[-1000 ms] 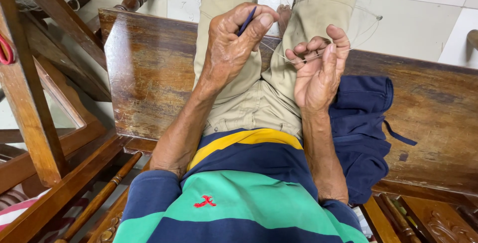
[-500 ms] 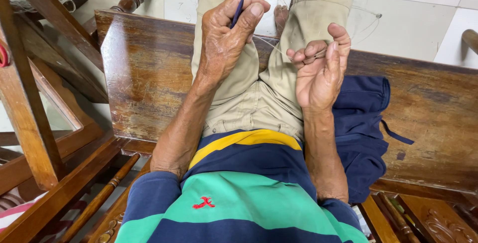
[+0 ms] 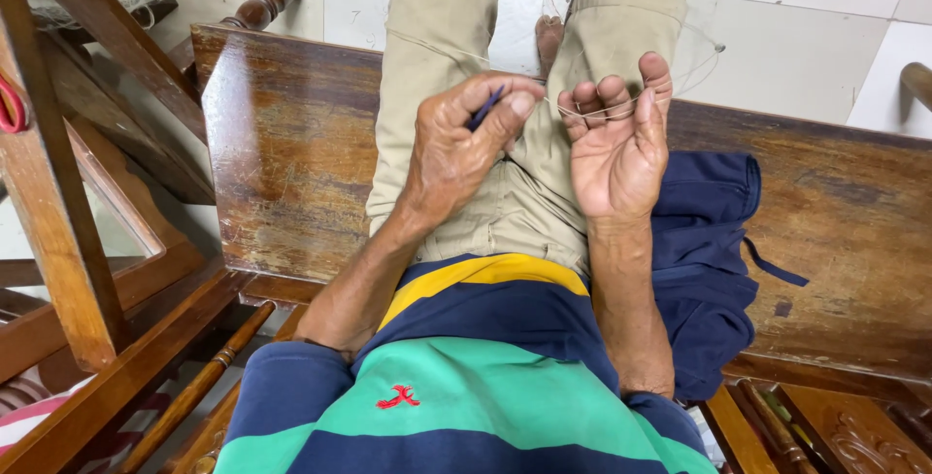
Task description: Repair a fine-mesh fishing net using a netting needle and line while sitting on a bench.
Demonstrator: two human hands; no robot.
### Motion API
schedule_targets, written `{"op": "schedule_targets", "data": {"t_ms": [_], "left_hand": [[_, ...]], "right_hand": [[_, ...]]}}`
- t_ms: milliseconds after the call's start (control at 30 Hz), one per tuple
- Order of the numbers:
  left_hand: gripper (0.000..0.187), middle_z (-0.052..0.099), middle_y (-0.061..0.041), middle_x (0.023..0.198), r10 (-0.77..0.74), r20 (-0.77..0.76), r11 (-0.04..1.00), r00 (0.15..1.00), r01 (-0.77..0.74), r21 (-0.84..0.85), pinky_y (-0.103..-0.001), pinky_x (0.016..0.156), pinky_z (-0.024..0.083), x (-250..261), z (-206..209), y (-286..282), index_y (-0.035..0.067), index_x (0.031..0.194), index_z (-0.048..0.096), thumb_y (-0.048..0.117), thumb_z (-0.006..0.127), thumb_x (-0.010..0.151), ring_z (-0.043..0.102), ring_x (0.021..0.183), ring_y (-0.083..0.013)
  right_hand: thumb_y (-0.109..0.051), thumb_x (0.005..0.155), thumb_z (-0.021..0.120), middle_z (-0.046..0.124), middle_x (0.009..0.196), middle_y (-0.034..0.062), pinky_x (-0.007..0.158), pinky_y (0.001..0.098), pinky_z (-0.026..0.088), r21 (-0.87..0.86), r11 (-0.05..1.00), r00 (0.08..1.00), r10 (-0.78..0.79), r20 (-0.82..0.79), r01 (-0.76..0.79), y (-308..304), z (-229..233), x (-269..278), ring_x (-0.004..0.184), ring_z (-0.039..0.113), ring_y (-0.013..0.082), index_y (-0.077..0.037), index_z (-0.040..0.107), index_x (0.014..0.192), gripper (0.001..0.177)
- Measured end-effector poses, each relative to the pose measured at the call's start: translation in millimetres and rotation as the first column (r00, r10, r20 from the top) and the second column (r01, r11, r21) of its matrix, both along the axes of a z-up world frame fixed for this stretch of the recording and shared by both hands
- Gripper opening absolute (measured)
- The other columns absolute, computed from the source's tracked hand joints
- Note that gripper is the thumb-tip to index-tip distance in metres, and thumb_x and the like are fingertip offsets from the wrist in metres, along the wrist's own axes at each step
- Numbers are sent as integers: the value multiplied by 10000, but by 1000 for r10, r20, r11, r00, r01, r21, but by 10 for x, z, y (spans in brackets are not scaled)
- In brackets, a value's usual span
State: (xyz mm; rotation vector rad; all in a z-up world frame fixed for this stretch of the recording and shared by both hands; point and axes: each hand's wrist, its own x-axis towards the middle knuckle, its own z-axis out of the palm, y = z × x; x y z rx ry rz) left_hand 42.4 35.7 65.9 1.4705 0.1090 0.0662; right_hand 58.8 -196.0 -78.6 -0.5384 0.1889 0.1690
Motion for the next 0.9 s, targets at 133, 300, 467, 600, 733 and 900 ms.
{"op": "schedule_targets", "data": {"t_ms": [133,300,467,600,733,900], "left_hand": [[189,747,-37,724,-28,-102,999,994,26,-22,-265,726,614,-170,-136,-46,138,1306,912,261,843,1180,687,740,-76],[181,754,-50,715,-44,-141,999,989,39,-38,-269,722,607,-240,-160,-139,154,1300,916,267,839,1181,665,746,-72],[164,808,-83,783,-46,-139,997,989,36,-71,-264,718,640,-314,-184,-201,124,1289,911,216,844,1171,745,754,-91],[163,822,-102,830,-43,-124,995,991,31,-92,-279,726,649,-383,-377,-310,110,1294,908,192,853,1163,764,756,-109],[172,835,-133,917,-53,-115,992,992,39,-120,-322,740,678,-426,-508,-392,86,1298,904,165,857,1152,796,786,-132],[190,793,-93,850,-103,-103,991,989,93,-99,-329,770,682,-413,-598,-435,87,1324,896,183,837,1172,781,817,-118]], "right_hand": [[-323,1328,504,868,1495,140,1408,706,627,17,1000,1000,24,-11,-24,-14,-28,-39,1494,811,380,-282,580,1717,399],[-321,1330,490,859,1540,128,1339,610,665,-2,1000,1000,9,-26,-9,-47,-116,-53,1482,816,351,-288,569,1737,416],[-325,1338,500,865,1537,81,1220,539,710,-3,1000,999,22,-31,-22,-48,-116,-34,1395,832,329,-310,583,1722,393],[-322,1335,506,859,1551,70,1231,585,701,26,999,999,38,-23,-37,-38,-56,-45,1398,840,351,-302,572,1730,401],[-343,1339,499,855,1545,46,1243,650,700,25,998,998,52,-30,-51,0,14,-62,1400,836,349,-313,546,1742,407],[-339,1352,472,860,1520,42,1230,677,713,11,999,998,54,-12,-53,35,42,-94,1376,851,371,-301,530,1737,391]]}}
